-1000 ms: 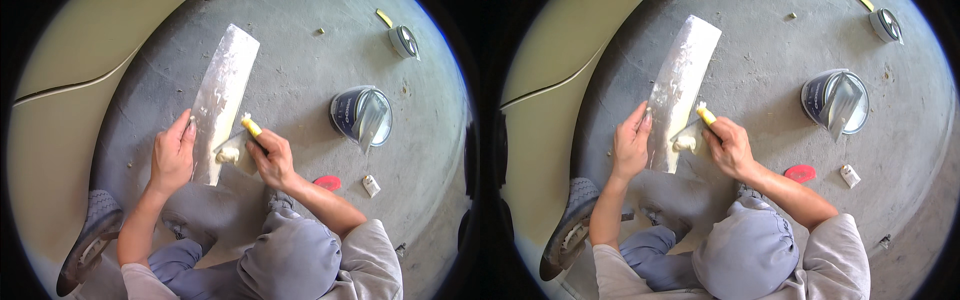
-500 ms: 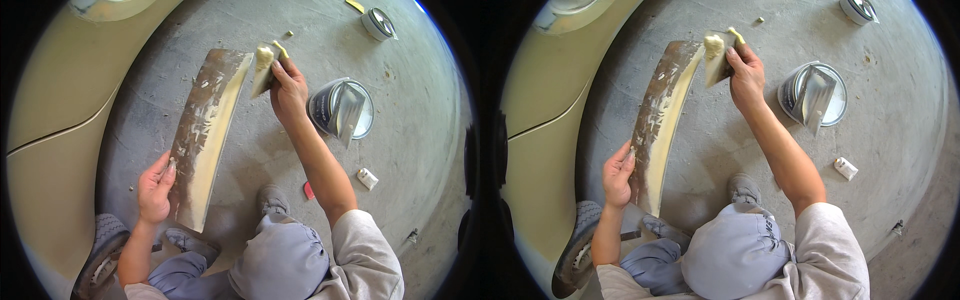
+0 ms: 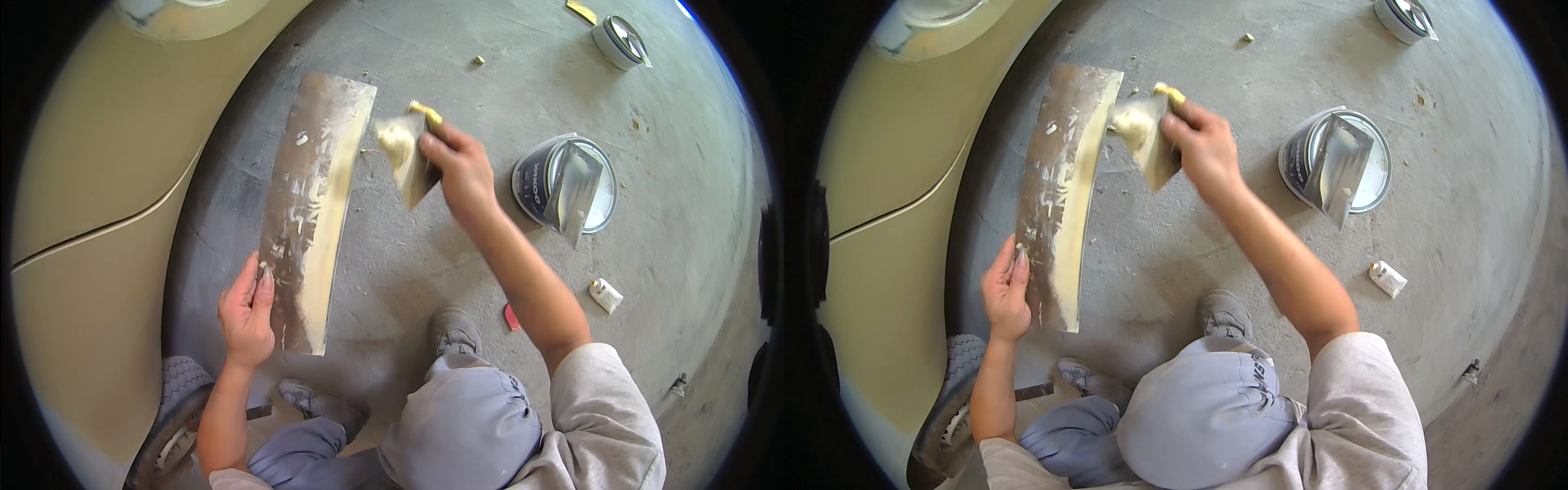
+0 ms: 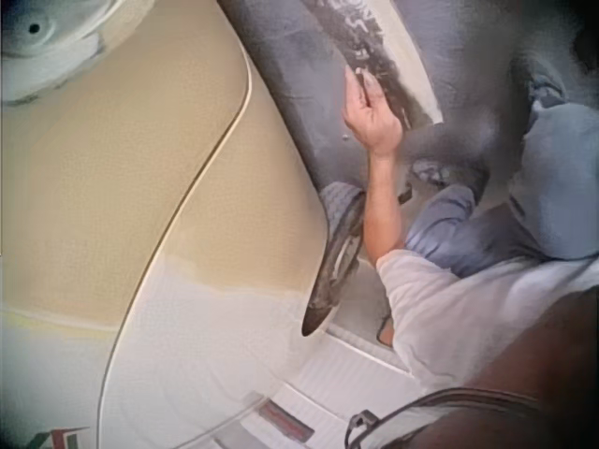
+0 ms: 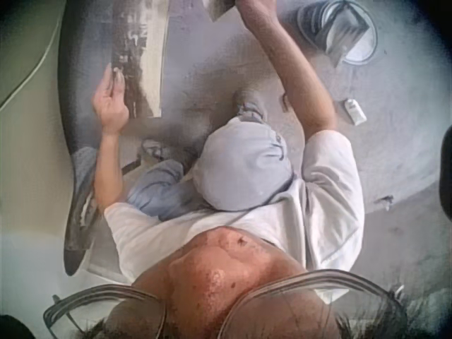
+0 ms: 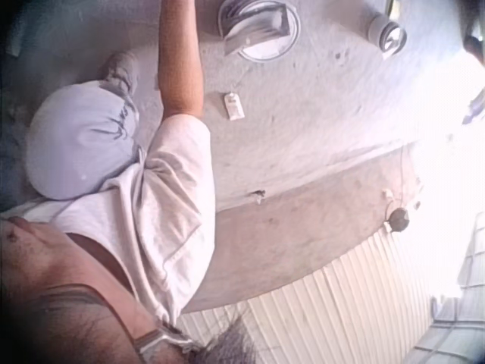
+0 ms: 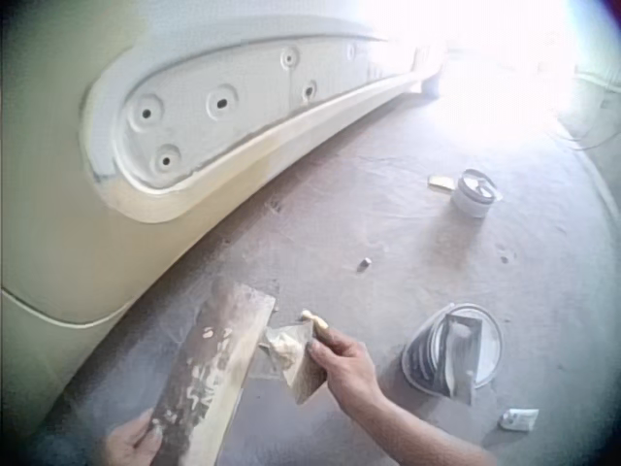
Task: The person applies body filler to a car panel using a large metal scraper and a smaller yellow-handled putty knife. They repeatedly transfer filler between tools and spread it over the surface, working near the wheel arch and along panel seams.
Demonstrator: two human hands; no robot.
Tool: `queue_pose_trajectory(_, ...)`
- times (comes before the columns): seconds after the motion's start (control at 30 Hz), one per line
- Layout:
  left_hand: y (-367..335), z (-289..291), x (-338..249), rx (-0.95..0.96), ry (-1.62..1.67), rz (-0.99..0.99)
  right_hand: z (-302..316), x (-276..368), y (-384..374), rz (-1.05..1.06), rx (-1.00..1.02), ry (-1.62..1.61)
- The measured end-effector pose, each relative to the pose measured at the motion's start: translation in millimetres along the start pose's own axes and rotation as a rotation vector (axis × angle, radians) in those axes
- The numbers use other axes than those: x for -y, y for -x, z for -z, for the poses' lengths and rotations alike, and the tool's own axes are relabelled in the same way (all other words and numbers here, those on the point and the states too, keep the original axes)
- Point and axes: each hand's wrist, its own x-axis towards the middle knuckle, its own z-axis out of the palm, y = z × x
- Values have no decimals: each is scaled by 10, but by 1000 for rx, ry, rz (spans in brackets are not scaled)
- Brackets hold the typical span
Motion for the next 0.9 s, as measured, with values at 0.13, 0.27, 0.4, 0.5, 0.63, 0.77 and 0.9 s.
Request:
queue_pose_trajectory(0.13, 19, 31, -78, 33, -125, -84, 73, -31, -359, 39, -6, 75)
queue_pose_trajectory(0.27, -43, -58, -34, -16, 119, 30, -232, -122, 419, 220, 166, 349)
queue_pose_trajectory(0.4, -161, -76, 146, 59, 345, 131, -422, -279, 1226, 434, 452, 197)
queue_pose_trajectory(0.5, -90, -60, 201, 131, 616, 387, -191, -317, 849, -49, 254, -159)
queue_pose_trajectory(0.63, 189, -265, 104, 440, 1165, 547, -29, -151, -278, 255, -82, -580)
queue_pose_trajectory(0.77, 264, -664, 46, 400, 1211, 592, -342, 41, -35, 236, -78, -512)
queue_pose_trajectory(0.9, -167, -950, 338, 10, 990, 527, -694, -37, 1089, 318, 355, -170)
